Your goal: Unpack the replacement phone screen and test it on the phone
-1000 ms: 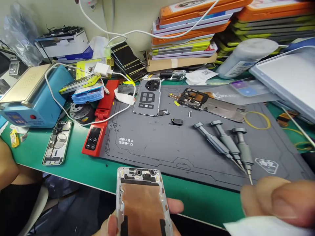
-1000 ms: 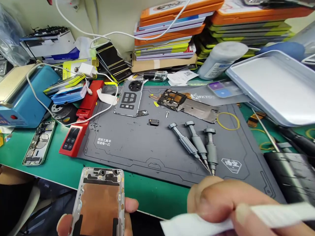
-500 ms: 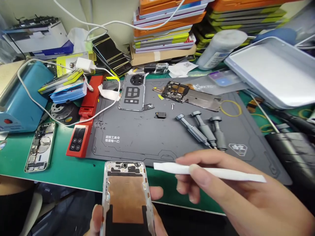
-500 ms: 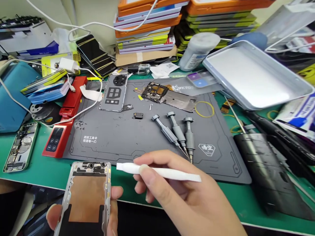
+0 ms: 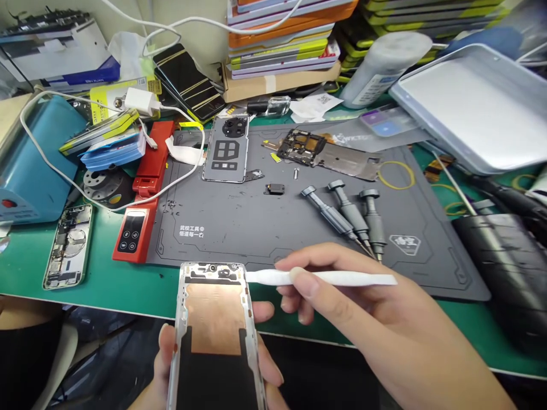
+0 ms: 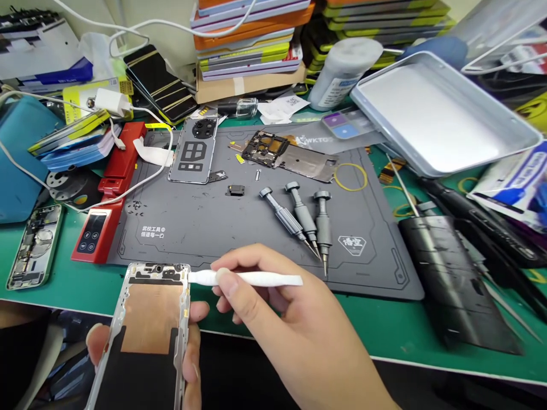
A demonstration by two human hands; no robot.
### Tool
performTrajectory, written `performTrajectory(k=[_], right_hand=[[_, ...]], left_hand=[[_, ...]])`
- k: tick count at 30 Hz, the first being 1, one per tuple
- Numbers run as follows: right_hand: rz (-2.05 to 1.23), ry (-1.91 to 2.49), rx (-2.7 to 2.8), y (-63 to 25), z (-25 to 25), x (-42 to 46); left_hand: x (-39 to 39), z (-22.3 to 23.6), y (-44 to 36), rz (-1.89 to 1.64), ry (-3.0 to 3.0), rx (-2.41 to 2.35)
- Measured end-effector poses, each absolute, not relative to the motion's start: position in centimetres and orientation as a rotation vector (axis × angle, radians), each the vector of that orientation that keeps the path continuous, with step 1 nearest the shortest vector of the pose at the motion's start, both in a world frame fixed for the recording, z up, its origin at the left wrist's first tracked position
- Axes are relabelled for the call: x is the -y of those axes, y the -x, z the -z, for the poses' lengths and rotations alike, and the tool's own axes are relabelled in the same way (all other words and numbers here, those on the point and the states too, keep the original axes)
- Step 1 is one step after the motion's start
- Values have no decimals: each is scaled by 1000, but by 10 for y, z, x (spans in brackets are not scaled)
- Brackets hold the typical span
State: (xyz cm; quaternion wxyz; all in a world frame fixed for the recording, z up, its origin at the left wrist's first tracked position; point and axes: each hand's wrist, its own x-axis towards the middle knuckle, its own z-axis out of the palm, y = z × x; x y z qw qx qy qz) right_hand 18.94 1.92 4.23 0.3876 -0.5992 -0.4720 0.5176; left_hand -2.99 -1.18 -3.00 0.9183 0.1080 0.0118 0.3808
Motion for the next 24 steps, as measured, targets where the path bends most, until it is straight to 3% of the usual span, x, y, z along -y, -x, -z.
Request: performTrajectory(k=[13, 24], right_hand=[[-1323, 1537, 1229, -192, -50, -8], [-1405, 1504, 1184, -189, -56, 2]], left_hand=[[-10, 7, 41, -425, -152, -64], [1, -4, 34, -547, -175, -151]])
